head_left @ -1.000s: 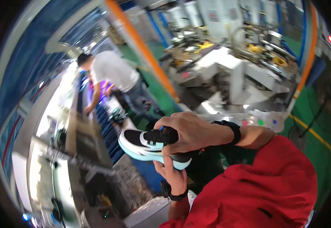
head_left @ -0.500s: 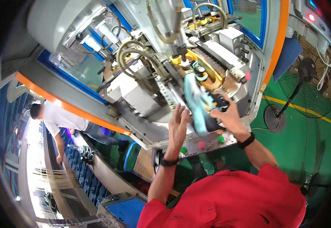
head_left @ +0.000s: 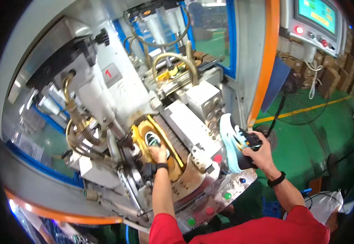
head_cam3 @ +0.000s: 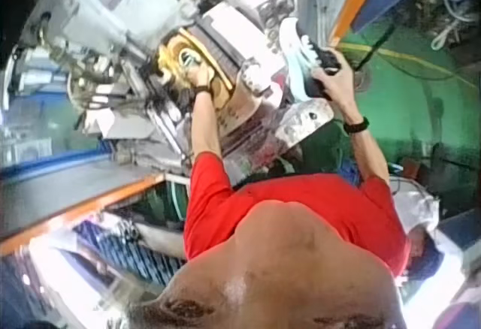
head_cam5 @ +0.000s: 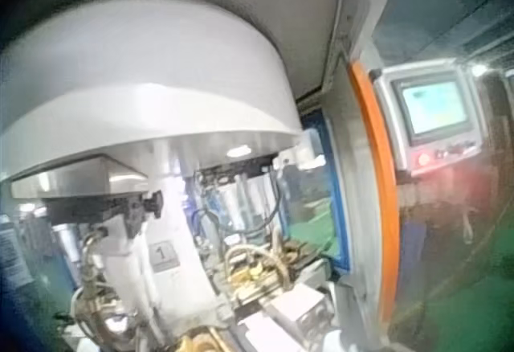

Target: Transferring shoes from a manufacturing machine to a conveyor belt on a production line.

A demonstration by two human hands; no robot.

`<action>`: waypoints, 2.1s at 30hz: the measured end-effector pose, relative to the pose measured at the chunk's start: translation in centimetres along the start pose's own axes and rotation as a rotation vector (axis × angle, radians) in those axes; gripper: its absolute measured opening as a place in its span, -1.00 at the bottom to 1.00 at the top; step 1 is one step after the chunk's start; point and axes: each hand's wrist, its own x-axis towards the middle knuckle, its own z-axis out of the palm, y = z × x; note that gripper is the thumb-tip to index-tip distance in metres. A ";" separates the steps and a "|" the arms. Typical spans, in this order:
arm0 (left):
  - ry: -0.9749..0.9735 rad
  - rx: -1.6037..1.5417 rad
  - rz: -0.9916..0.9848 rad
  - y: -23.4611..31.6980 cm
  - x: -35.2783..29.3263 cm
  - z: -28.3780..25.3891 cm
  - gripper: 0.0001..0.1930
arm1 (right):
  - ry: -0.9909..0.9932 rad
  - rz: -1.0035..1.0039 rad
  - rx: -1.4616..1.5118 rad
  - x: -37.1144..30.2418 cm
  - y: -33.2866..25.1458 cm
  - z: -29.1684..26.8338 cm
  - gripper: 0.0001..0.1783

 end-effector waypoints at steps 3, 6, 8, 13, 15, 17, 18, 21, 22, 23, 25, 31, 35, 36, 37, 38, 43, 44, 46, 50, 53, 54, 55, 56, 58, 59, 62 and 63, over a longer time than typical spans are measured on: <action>-0.082 -0.061 -0.025 1.3 -0.5 -2.7 -0.43 | -0.012 -0.108 -0.078 3.1 -0.7 1.7 -0.40; -0.427 -1.196 -0.338 0.5 -2.0 -8.0 -0.89 | -0.162 -0.220 -0.154 9.5 -3.1 7.0 -0.37; -0.597 -1.221 -0.470 2.6 -7.1 -14.8 -0.85 | -0.308 -0.190 -0.171 13.1 -4.6 10.8 -0.57; -0.738 -1.292 -0.452 -1.1 -18.3 -26.4 -0.69 | -0.647 -0.165 -0.744 18.1 -7.2 25.4 -0.31; -0.630 -1.268 -0.412 -5.3 -22.3 -29.9 -0.58 | -0.842 -0.152 -0.760 14.2 -9.8 30.0 -0.38; -0.474 -1.262 -0.465 -7.1 -26.5 -34.6 -0.51 | -0.776 -0.197 -0.787 13.8 -6.2 35.5 -0.50; -0.418 -1.241 -0.485 -8.1 -28.0 -36.8 -0.48 | -0.720 -0.208 -0.825 13.0 -4.7 37.4 -0.55; -0.177 -1.162 -0.449 -10.9 -33.0 -41.5 -0.43 | -0.598 -0.306 -0.891 10.5 -0.3 41.0 -0.63; -0.055 -1.170 -0.496 -11.5 -34.6 -42.3 -0.45 | -0.575 -0.161 -0.843 11.1 2.4 41.7 -0.55; 0.017 -1.146 -0.492 -11.9 -36.2 -42.7 -0.46 | -0.523 -0.189 -0.810 9.5 3.4 42.4 -0.51; 0.119 -1.155 -0.495 -13.8 -39.1 -43.5 -0.45 | -0.432 -0.225 -0.781 8.4 5.2 43.2 -0.44; 0.503 -0.983 -0.660 -21.8 -47.8 -40.0 -0.69 | -0.513 -0.793 -0.602 0.9 -0.1 34.8 -0.58; 0.472 -1.236 -0.752 -15.4 -47.1 -38.3 -0.67 | -0.789 -0.925 -0.114 -14.0 0.4 24.4 -0.85; 0.468 -1.222 -0.755 -15.0 -47.1 -37.8 -0.64 | -0.843 -0.881 -0.143 -17.2 2.3 23.2 -0.88; 0.425 -1.231 -0.729 -15.1 -47.5 -37.5 -0.67 | -0.965 -0.807 -0.245 -19.4 3.8 22.1 -0.89; 0.387 -0.879 -0.736 -15.4 -48.2 -37.1 -0.68 | -1.020 -0.862 -0.274 -20.8 7.3 22.2 -0.86; 0.404 -1.235 -0.754 -11.0 -48.8 -36.5 -0.71 | -1.203 -0.890 -0.382 -22.1 18.4 23.2 -0.81; 0.408 -1.240 -0.752 -10.0 -48.9 -36.5 -0.70 | -1.207 -0.885 -0.372 -22.3 19.0 23.4 -0.81; 0.386 -1.275 -0.742 -10.3 -49.7 -36.7 -0.70 | -1.135 -0.919 -0.371 -22.9 20.3 24.3 -0.81; 0.349 -1.343 -0.704 -9.8 -49.3 -36.4 -0.66 | -1.029 -0.714 -0.111 -18.8 8.4 21.6 -0.77; 0.400 -1.293 -0.708 -11.1 -49.7 -35.9 -0.67 | -0.832 -0.684 0.185 -11.0 -3.6 19.9 -0.84; 0.412 -1.305 -0.708 -10.9 -49.8 -35.9 -0.67 | -0.795 -0.708 0.193 -8.1 -6.6 19.5 -0.88; 0.431 -1.308 -0.701 -10.6 -49.7 -35.9 -0.68 | -0.706 -0.763 0.194 -5.2 -8.4 20.5 -0.88; 0.432 -1.316 -0.694 -10.3 -49.4 -35.7 -0.68 | -0.604 -0.819 0.183 -2.4 -10.2 21.2 -0.89; 0.387 -1.322 -0.693 -10.0 -49.2 -35.5 -0.69 | -0.450 -0.983 0.100 1.4 -12.9 21.5 -0.89; 0.398 -1.313 -0.705 -9.9 -49.1 -35.3 -0.70 | -0.517 -0.951 0.098 0.5 -13.2 21.4 -0.90; 0.418 -1.307 -0.717 -10.8 -49.9 -34.9 -0.67 | -0.910 -0.832 0.107 -7.9 -8.4 20.9 -0.92; 0.423 -1.311 -0.735 -10.4 -49.8 -34.8 -0.67 | -0.971 -0.804 -0.028 -11.4 -5.0 21.0 -0.90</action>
